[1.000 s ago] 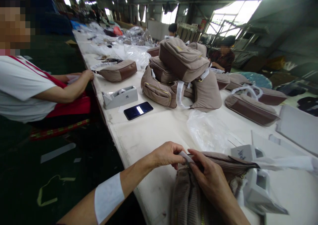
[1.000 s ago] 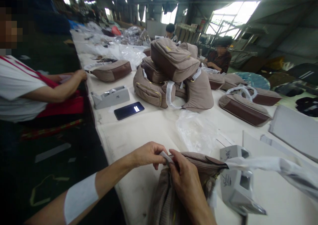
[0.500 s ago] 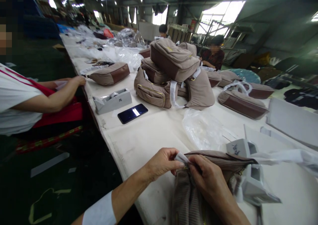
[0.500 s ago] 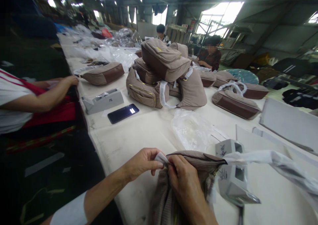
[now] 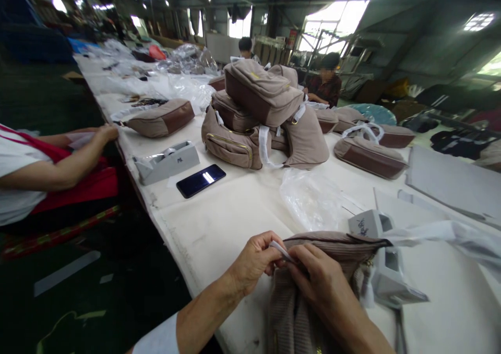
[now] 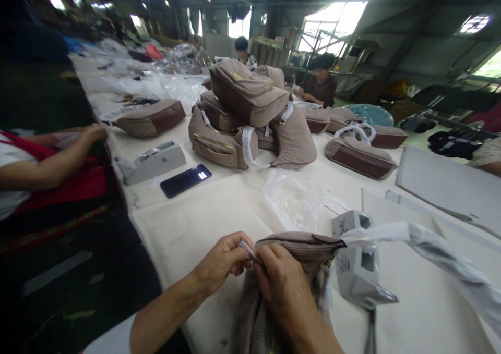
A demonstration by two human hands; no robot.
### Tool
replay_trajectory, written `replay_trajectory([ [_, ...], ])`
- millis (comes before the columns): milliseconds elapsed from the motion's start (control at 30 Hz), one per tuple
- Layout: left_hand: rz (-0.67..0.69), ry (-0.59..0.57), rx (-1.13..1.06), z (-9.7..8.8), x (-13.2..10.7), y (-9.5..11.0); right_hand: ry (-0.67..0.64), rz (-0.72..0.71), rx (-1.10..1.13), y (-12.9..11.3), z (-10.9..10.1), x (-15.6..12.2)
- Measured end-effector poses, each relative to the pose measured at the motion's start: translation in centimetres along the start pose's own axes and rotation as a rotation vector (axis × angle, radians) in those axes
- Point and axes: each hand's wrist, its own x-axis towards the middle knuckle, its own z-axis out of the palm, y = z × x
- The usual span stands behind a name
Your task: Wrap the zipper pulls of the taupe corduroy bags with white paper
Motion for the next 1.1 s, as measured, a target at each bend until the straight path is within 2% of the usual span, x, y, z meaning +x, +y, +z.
replay_trajectory([
  [67,-0.061,-0.003,-0.064,-0.2,0.0,-0.3,0.008,-0.037,-0.065,0.0,0.2,-0.2],
  [200,-0.145,-0.093,-0.182,-0.9,-0.1,-0.9,0.062,-0.141,-0.146,-0.1,0.6,-0.4],
  [333,-0.174,-0.13,-0.216,-1.9,0.2,-0.9,0.089,-0.181,-0.174,-0.3,0.8,-0.2],
  [400,-0.205,-0.188,-0.209,-2.4,0.6,-0.5,0.111,-0.198,-0.205,-0.4,0.8,-0.1],
  [467,-0.257,-0.239,-0.144,-2.8,1.0,0.1,0.121,-0.212,-0.233,-0.5,0.9,0.0],
  [700,-0.387,-0.274,0.326,-3.1,1.8,2.3,0.091,-0.245,-0.238,-0.5,1.1,-0.3],
  [833,-0.383,-0.279,0.368,-3.1,1.6,1.7,0.068,-0.277,-0.303,-0.4,1.3,-0.2],
  [933,-0.29,-0.269,0.384,-2.6,1.0,0.9,0.06,-0.287,-0.42,-1.0,1.2,-0.1],
  [1033,-0.191,-0.216,0.439,-1.9,0.3,0.4,0.016,-0.286,-0.533,-1.9,0.2,-0.4],
  [1100,-0.179,-0.223,0.438,-1.7,0.0,0.4,-0.017,-0.343,-0.539,-2.3,-1.1,-1.6],
])
